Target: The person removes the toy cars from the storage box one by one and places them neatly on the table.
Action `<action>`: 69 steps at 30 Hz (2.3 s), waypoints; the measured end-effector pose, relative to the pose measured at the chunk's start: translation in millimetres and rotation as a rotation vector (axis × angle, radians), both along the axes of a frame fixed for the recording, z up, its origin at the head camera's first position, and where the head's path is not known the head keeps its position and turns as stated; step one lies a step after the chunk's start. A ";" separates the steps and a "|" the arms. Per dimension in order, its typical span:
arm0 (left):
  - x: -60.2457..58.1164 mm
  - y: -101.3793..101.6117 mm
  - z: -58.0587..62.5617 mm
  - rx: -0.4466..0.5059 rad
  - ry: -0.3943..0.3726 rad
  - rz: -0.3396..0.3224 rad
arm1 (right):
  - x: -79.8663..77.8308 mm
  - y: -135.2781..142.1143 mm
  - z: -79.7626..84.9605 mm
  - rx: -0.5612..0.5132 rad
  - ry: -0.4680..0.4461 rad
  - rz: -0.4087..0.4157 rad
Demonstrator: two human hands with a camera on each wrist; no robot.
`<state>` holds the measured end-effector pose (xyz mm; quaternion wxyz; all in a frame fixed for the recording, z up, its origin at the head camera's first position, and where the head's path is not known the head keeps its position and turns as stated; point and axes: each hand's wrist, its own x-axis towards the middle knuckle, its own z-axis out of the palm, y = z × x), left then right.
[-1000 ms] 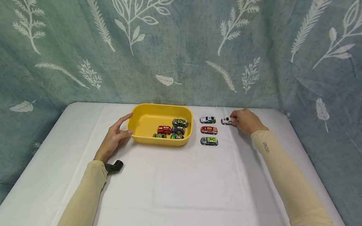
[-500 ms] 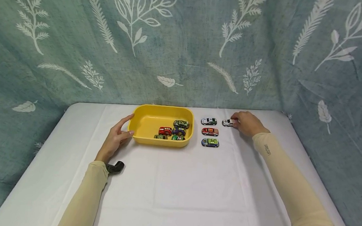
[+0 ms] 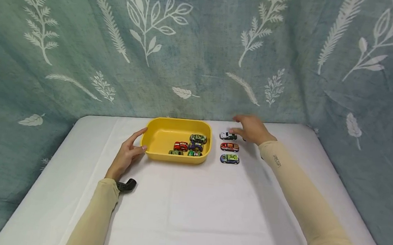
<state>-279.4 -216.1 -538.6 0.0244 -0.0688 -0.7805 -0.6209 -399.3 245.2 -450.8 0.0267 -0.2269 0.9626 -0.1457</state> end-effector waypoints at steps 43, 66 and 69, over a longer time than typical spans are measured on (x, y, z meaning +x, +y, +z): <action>-0.4 -0.2 -1.0 0.006 0.027 -0.025 | 12.1 -174.1 21.4 0.119 -0.189 0.304; -0.5 -1.0 -0.4 -0.004 0.022 -0.017 | 22.5 -184.6 15.9 0.265 -0.146 0.277; -0.7 -0.9 -0.6 -0.002 0.014 -0.016 | 22.7 -185.4 15.4 0.275 -0.143 0.273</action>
